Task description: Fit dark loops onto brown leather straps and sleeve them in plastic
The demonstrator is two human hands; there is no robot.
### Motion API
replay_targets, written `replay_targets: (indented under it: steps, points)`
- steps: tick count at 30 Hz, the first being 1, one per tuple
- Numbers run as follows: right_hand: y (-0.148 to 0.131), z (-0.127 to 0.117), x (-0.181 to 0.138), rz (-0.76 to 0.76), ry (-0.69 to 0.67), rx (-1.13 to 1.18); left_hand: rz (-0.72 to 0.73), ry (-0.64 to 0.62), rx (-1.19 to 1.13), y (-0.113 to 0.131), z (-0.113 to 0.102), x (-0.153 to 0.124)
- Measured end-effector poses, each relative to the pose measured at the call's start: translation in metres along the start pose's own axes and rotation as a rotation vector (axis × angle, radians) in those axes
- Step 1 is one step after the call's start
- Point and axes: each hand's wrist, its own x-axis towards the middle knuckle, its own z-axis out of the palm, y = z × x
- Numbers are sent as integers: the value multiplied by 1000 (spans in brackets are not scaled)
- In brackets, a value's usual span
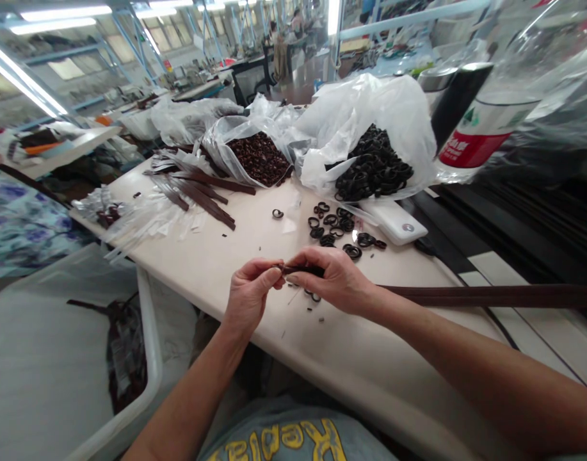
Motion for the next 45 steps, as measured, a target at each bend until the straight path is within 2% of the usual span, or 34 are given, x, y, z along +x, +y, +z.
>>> replay_targets:
  steps: [5, 10, 13, 17, 21, 25, 32, 36, 39, 45]
  points:
    - [4, -3, 1, 43, -3, -1, 12, 63, -14, 8, -9, 5]
    - [6, 4, -1, 7, 41, -74, -1, 42, 0, 1, -10, 2]
    - [5, 7, -3, -42, 38, -123, -23, -21, 31, -8, -8, -2]
    - [4, 5, -1, -10, -43, -155, -3, -64, 57, -11, -11, 1]
    - [6, -2, 4, 60, -123, -238, 16, 6, 49, -2, -20, 8]
    - [6, 0, 2, 63, -162, -349, 5, 37, 24, -1, -22, 7]
    - [2, 4, 0, -3, -204, -355, -52, -106, 109, -13, -14, 0]
    - [3, -2, 4, 81, -248, -469, 22, -12, 92, 0, -22, 9]
    - [2, -2, 5, 103, -296, -599, 19, 28, 73, 7, -28, 13]
    - [-6, 6, -2, 23, -336, -619, -67, -65, 143, -7, -26, 0]
